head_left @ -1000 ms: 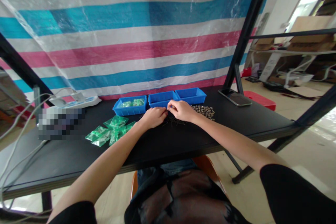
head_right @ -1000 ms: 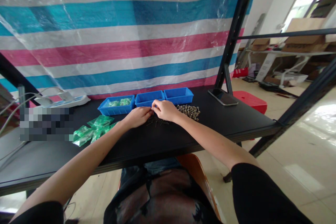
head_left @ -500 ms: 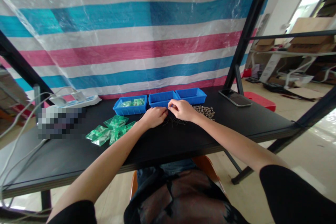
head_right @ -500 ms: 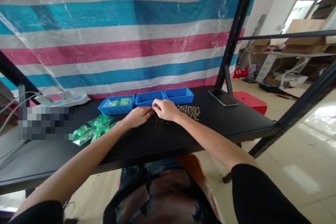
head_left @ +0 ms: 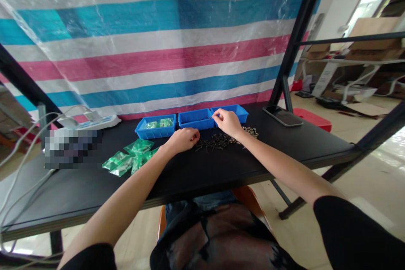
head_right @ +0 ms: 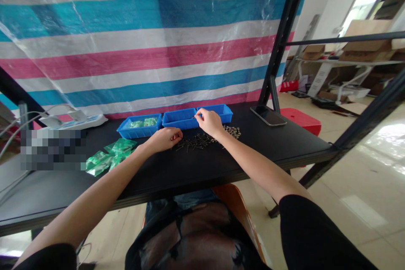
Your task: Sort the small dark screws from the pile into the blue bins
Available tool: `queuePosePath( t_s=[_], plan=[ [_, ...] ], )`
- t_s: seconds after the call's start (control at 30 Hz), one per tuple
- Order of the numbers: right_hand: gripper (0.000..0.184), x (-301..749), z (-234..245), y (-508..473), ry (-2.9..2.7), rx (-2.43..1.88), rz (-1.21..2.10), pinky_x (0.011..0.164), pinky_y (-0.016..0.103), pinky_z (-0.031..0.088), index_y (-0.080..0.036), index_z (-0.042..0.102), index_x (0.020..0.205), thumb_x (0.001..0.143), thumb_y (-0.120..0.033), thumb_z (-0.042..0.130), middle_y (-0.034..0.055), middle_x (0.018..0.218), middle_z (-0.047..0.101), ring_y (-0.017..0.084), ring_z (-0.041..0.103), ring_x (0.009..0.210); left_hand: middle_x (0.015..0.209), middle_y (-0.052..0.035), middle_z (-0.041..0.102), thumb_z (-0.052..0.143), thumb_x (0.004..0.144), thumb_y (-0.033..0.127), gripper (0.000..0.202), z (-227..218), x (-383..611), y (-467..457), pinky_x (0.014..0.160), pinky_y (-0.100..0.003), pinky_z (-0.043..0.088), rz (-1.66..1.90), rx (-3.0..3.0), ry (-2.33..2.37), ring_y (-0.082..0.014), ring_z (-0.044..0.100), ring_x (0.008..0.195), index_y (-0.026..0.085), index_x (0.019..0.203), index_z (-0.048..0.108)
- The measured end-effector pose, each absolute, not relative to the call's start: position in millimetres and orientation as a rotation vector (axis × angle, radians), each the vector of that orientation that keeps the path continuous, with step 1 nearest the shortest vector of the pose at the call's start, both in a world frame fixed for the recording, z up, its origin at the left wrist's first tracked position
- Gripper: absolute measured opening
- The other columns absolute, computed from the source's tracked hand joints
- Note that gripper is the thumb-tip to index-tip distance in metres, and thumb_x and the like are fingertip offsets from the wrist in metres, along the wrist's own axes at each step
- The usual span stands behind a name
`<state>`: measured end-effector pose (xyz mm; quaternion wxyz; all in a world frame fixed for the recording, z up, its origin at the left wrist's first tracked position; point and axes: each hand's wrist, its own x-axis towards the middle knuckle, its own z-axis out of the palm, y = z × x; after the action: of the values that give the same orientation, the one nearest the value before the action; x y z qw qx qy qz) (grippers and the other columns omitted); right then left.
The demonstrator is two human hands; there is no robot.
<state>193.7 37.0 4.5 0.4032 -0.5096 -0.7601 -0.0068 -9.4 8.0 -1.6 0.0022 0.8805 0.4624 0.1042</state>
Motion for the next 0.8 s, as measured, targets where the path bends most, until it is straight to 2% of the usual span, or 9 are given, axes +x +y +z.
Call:
queuePosePath(
  t_s=[0.43, 0.8],
  plan=[
    [0.013, 193.4, -1.6, 40.7, -1.885, -1.367, -0.017, 0.051, 0.022, 0.025, -0.019, 0.064, 0.076, 0.079, -0.028, 0.056, -0.0021, 0.053, 0.054, 0.011, 0.045, 0.048, 0.087, 0.0004, 0.064, 0.048, 0.08, 0.025, 0.016, -4.4, -9.8, 11.0, 0.062, -0.023, 0.041, 0.357, 2.723, 1.505, -0.0152, 0.058, 0.078, 0.024, 0.09, 0.061],
    [0.012, 190.9, -1.9, 39.3, -1.904, -1.272, 0.012, 0.051, 0.022, 0.026, -0.018, 0.062, 0.078, 0.079, -0.028, 0.056, -0.0036, 0.05, 0.05, 0.01, 0.044, 0.046, 0.09, -0.0049, 0.063, 0.046, 0.079, 0.022, 0.015, -6.6, -10.3, 16.9, 0.067, -0.025, 0.043, 0.22, 2.734, 1.51, -0.0167, 0.059, 0.079, 0.017, 0.084, 0.059]
  ],
)
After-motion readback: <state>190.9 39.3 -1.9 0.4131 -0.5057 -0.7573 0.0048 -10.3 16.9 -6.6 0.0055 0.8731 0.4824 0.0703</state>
